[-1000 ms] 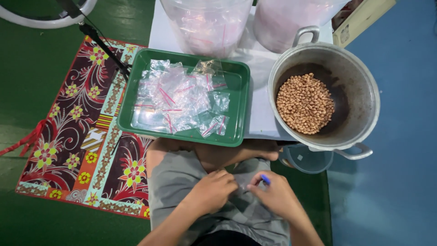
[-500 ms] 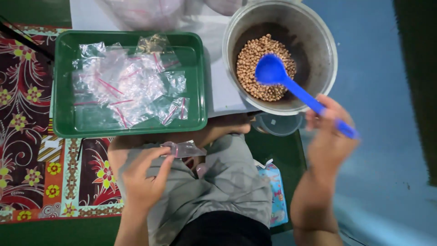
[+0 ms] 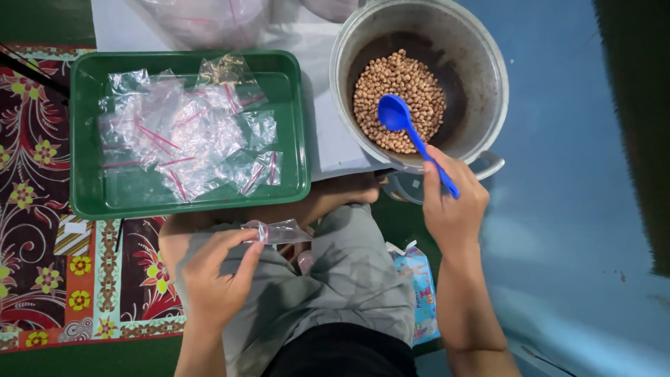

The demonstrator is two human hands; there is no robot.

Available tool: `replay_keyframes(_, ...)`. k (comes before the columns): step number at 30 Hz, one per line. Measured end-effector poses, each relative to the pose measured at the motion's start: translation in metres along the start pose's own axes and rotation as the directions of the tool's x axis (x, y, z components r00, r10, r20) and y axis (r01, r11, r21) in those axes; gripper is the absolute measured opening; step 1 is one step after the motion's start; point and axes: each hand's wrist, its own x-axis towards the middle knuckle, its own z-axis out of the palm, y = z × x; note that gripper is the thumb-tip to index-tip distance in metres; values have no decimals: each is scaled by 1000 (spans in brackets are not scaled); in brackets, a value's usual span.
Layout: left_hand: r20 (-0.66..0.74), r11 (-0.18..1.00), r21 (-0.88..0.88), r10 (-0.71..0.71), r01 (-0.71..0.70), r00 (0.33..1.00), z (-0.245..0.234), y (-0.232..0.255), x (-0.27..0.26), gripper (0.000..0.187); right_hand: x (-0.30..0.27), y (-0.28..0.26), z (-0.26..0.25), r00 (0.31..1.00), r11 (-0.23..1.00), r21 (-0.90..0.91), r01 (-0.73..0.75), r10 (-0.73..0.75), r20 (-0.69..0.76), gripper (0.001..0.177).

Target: Filling small plastic bags with peanuts using a spoon.

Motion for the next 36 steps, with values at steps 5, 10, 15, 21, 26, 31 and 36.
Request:
replay_keyframes(5,-12,999,-31,24,-24,1000,2,1,3,19,-1,6,4,1000,1000,27,-12,12,-12,18)
replay_keyframes(10,-8,1000,-26,16,-16,1000,0,0,1,20,-3,4,5,992,990,92,-109,114,-50,19)
replay_keyframes(15,-17,1000,5,24,-24,1000,-2,-1,0,19,-3,4,6,995,994,77,-81,85,-53,18)
replay_keyframes(21,-20,1000,-7,3,-3,1000,-1,0,1,19,-3,8,11,975,956,206,-208,220,-39,21)
replay_keyframes(26,-20,1000,-18,-9,9,1000,-2,-2,0,20,-7,10,13,965,929,286,-234,259,-51,23)
replay_keyframes(31,-76,998,8,66,-65,995,-9,-6,6,19,-12,19,15,927,813,503,-293,370,-58,25)
replay_keyframes(36,-257,876,261,467,-405,846,-26,-27,34,4,-14,26,23,930,708,690,-152,338,-141,36)
